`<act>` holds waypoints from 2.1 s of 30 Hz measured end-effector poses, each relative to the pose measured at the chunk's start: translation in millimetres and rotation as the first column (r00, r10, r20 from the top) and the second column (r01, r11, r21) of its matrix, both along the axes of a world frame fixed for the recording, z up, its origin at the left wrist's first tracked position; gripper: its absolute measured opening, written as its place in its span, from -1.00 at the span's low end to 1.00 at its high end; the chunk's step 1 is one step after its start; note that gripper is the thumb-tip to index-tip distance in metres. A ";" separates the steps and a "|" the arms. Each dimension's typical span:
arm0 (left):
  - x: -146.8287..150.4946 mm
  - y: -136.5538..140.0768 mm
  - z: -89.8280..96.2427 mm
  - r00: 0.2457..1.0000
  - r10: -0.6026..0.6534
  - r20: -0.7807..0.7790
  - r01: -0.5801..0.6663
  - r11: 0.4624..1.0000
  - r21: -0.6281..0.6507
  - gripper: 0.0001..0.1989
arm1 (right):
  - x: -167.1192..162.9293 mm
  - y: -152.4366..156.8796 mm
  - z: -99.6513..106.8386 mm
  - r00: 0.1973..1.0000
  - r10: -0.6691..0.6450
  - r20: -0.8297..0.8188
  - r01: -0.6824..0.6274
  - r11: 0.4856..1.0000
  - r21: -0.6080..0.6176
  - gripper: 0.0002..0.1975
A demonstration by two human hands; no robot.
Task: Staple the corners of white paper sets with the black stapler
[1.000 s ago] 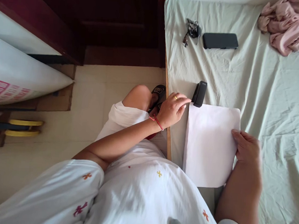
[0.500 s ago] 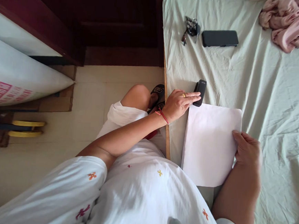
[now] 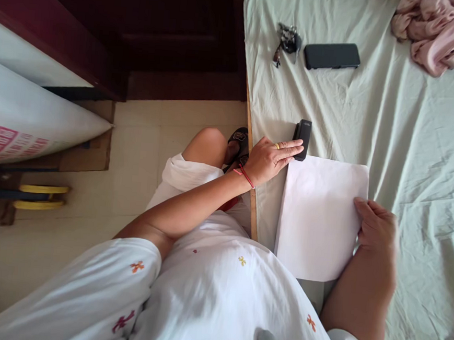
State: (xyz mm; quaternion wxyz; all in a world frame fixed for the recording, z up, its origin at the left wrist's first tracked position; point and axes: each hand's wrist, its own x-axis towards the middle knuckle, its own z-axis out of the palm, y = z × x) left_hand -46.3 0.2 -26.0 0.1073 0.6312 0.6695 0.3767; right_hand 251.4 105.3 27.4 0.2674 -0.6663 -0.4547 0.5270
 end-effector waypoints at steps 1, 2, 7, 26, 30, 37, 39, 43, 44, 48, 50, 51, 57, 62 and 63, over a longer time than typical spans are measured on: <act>1.6 0.7 0.5 1.000 0.004 -0.002 -0.004 1.000 0.000 -0.64 | 0.3 -0.1 0.1 1.000 0.001 0.003 -0.001 1.000 0.001 -0.56; 3.3 1.3 1.0 1.000 0.007 -0.004 -0.007 1.000 -0.001 -0.64 | 0.9 0.0 0.0 1.000 0.002 0.007 -0.002 1.000 0.001 -0.56; 9.2 1.7 1.9 1.000 0.025 -0.006 -0.025 1.000 -0.001 -0.64 | 4.4 1.8 -1.7 1.000 -0.002 0.015 0.002 1.000 -0.001 -0.57; 5.8 -3.9 14.0 0.999 -0.037 -0.005 0.037 0.996 -0.086 -0.41 | 14.5 5.2 -6.5 0.999 0.005 0.038 -0.005 1.000 -0.005 -0.62; 1.4 -5.1 12.9 0.998 -0.058 0.007 0.059 0.995 -0.075 -0.34 | 11.9 4.2 -4.3 0.999 -0.001 0.047 0.001 1.000 -0.004 -0.59; 10.2 -6.3 8.8 0.996 -0.026 -0.086 0.016 0.992 -0.123 -0.36 | 12.3 5.2 -6.3 0.999 -0.003 0.052 0.004 1.000 -0.008 -0.59; 11.8 -6.6 10.6 0.993 -0.033 -0.116 0.016 0.989 -0.146 -0.36 | 11.8 5.3 -6.0 0.999 -0.008 0.050 0.008 1.000 -0.007 -0.60; 11.8 -5.6 18.3 0.995 -0.025 -0.102 0.008 0.987 -0.162 -0.37 | 10.1 4.8 -4.6 0.999 0.003 0.046 -0.002 1.000 -0.009 -0.58; 11.4 -5.1 20.5 0.996 -0.023 -0.091 0.008 0.987 -0.162 -0.38 | 9.7 4.4 -4.3 0.999 0.004 0.047 -0.004 1.000 -0.007 -0.57; 8.3 -5.9 25.6 0.997 -0.062 -0.038 0.056 0.987 -0.154 -0.35 | 9.4 2.5 -4.5 0.998 0.005 0.058 -0.005 1.000 0.003 -0.58; 4.7 -12.0 24.3 0.997 -0.072 -0.018 0.069 0.991 -0.111 -0.35 | 10.6 1.8 -5.5 0.997 0.015 0.069 -0.015 1.000 0.002 -0.58; 1.8 -17.6 22.5 0.998 -0.062 -0.014 0.061 0.995 -0.080 -0.37 | 11.6 1.5 -6.1 0.997 0.024 0.075 -0.024 1.000 0.002 -0.58; -41.7 -99.2 5.5 0.980 0.108 -0.166 -0.111 0.994 -0.006 -0.55 | 19.6 -2.8 -10.1 0.987 0.101 0.123 -0.104 0.994 0.020 -0.61; -87.0 -209.4 -3.5 0.857 0.163 -0.490 -0.226 0.971 -0.073 -0.64 | 25.9 -9.1 -15.8 0.959 0.187 0.213 -0.213 0.971 0.110 -0.59; -90.7 -230.3 -4.7 0.842 0.169 -0.512 -0.258 0.960 -0.107 -0.63 | 27.4 -10.3 -17.3 0.947 0.204 0.246 -0.243 0.960 0.139 -0.58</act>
